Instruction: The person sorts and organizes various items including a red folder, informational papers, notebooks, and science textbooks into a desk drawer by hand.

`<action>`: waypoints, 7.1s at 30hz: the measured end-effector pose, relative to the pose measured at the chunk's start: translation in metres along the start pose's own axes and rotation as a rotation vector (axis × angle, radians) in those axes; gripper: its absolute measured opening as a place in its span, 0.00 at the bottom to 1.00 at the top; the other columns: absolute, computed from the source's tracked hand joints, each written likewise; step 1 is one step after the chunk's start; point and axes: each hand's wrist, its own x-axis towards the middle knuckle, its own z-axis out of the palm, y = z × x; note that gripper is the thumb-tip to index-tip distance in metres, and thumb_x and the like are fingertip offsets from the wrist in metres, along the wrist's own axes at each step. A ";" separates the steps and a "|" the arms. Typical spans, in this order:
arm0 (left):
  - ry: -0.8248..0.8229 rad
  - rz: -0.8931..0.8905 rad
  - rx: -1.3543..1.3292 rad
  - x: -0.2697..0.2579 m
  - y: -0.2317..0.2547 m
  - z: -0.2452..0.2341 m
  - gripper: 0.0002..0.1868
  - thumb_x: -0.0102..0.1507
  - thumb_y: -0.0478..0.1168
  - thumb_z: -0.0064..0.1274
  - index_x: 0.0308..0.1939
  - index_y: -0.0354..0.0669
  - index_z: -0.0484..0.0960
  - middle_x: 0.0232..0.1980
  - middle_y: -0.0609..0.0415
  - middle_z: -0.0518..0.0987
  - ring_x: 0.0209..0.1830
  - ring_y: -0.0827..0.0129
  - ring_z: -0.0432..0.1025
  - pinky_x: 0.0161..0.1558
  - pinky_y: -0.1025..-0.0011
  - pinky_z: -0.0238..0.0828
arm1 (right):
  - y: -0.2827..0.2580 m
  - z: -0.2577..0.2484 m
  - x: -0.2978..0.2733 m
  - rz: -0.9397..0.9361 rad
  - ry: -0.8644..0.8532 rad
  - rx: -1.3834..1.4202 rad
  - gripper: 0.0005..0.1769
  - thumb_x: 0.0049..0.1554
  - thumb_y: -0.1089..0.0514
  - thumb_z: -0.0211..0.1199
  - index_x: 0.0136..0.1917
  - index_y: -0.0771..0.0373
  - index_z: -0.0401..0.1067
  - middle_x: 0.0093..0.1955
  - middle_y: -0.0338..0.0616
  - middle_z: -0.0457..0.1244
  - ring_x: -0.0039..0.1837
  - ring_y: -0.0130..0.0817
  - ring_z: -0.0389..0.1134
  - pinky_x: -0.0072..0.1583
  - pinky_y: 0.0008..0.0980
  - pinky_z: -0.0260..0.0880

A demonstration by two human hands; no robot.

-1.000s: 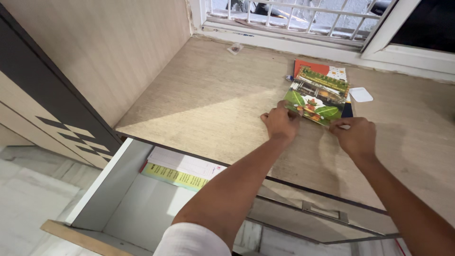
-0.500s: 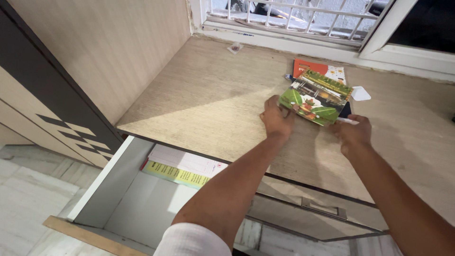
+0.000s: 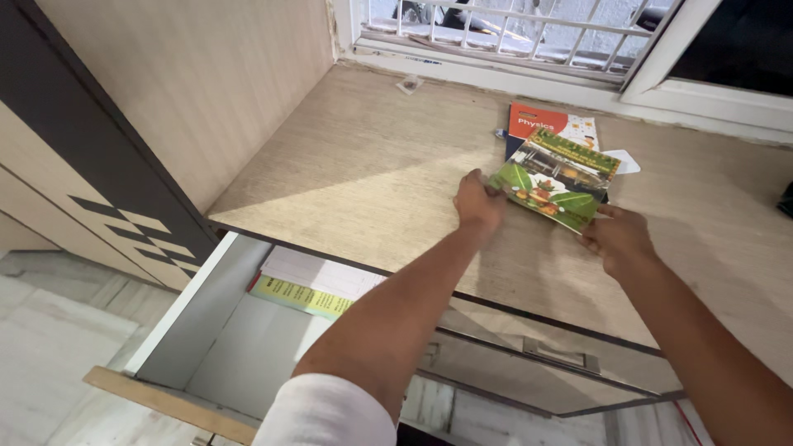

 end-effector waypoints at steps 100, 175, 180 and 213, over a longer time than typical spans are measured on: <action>-0.366 -0.416 0.133 -0.104 -0.085 -0.491 0.14 0.66 0.43 0.56 0.47 0.34 0.83 0.38 0.48 0.83 0.35 0.68 0.77 0.38 0.67 0.75 | -0.046 0.272 -0.280 -0.503 -0.620 -0.871 0.26 0.52 0.55 0.71 0.65 0.55 0.74 0.59 0.51 0.70 0.62 0.45 0.73 0.62 0.43 0.73; -0.611 -0.340 0.685 -0.058 -0.145 -0.356 0.81 0.34 0.57 0.82 0.80 0.53 0.41 0.81 0.34 0.42 0.82 0.36 0.31 0.77 0.39 0.29 | 0.074 0.385 -0.196 0.008 -0.232 -0.439 0.35 0.60 0.44 0.61 0.76 0.58 0.64 0.71 0.47 0.66 0.68 0.43 0.69 0.69 0.37 0.64; -0.696 -0.298 0.783 -0.064 -0.169 -0.358 0.89 0.30 0.61 0.81 0.82 0.54 0.33 0.83 0.33 0.38 0.83 0.37 0.26 0.72 0.25 0.26 | 0.125 0.396 -0.145 0.045 -0.420 -0.606 0.48 0.42 0.55 0.81 0.73 0.56 0.67 0.76 0.36 0.60 0.76 0.31 0.59 0.75 0.26 0.54; -0.768 -0.251 0.879 -0.080 -0.159 -0.378 0.77 0.38 0.62 0.80 0.81 0.57 0.44 0.83 0.31 0.36 0.82 0.33 0.22 0.75 0.39 0.22 | 0.062 0.378 -0.251 -0.407 -0.462 -1.071 0.48 0.39 0.63 0.81 0.71 0.45 0.69 0.83 0.51 0.45 0.78 0.51 0.54 0.77 0.39 0.53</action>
